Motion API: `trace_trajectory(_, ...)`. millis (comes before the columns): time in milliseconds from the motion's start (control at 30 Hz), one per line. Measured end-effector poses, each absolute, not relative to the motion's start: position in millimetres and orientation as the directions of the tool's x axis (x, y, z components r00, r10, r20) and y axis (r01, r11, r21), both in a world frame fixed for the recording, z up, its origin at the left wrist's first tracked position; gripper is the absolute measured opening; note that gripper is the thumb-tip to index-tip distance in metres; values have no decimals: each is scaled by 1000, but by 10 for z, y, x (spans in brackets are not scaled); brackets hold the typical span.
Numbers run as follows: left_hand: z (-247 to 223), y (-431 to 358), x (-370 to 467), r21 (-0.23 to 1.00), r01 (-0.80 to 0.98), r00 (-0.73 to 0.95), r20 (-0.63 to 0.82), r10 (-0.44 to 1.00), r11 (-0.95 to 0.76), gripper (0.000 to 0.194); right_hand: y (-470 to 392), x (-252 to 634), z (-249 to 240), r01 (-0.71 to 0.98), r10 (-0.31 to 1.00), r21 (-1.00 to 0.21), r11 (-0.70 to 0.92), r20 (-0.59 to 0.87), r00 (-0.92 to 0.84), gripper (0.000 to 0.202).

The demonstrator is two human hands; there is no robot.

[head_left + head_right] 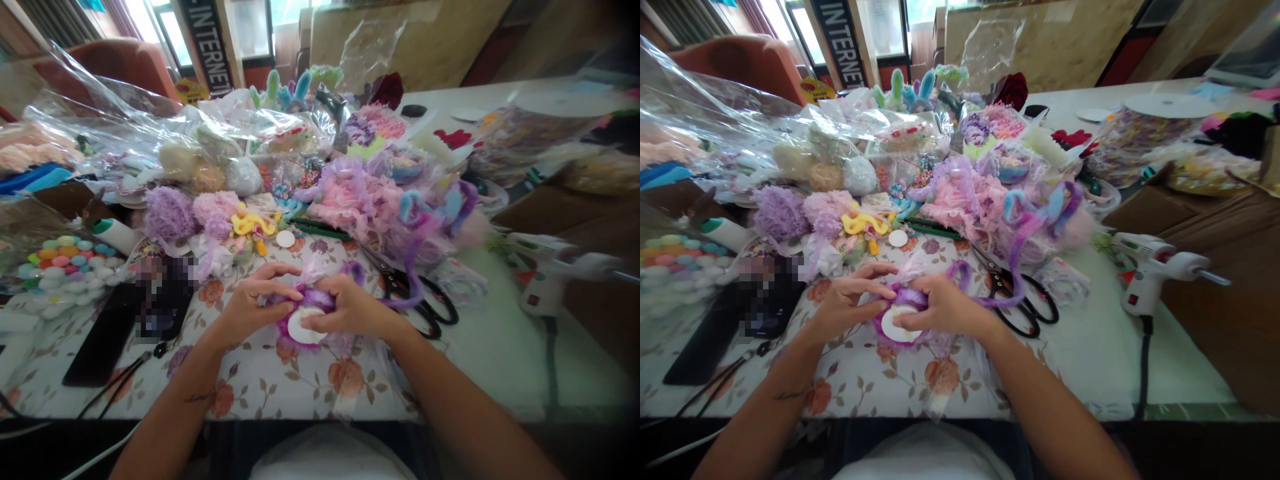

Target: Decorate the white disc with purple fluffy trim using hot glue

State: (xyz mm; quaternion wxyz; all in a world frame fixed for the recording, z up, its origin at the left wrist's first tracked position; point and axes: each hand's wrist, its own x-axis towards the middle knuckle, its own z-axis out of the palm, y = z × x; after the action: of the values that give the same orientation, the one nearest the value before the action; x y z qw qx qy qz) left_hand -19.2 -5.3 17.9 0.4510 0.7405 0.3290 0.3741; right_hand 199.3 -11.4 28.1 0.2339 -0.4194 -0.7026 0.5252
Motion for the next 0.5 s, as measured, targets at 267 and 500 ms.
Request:
trace_trajectory(267,171,-52,-195,930,127,515,236,824,-346,10,-126,1987,244,356,824,-931,84,-136,-550,39)
trace_trajectory(500,141,-40,-166,965,6,424,233,875,-261,18,-86,1991,247,351,875,-928,125,-63,-479,35)
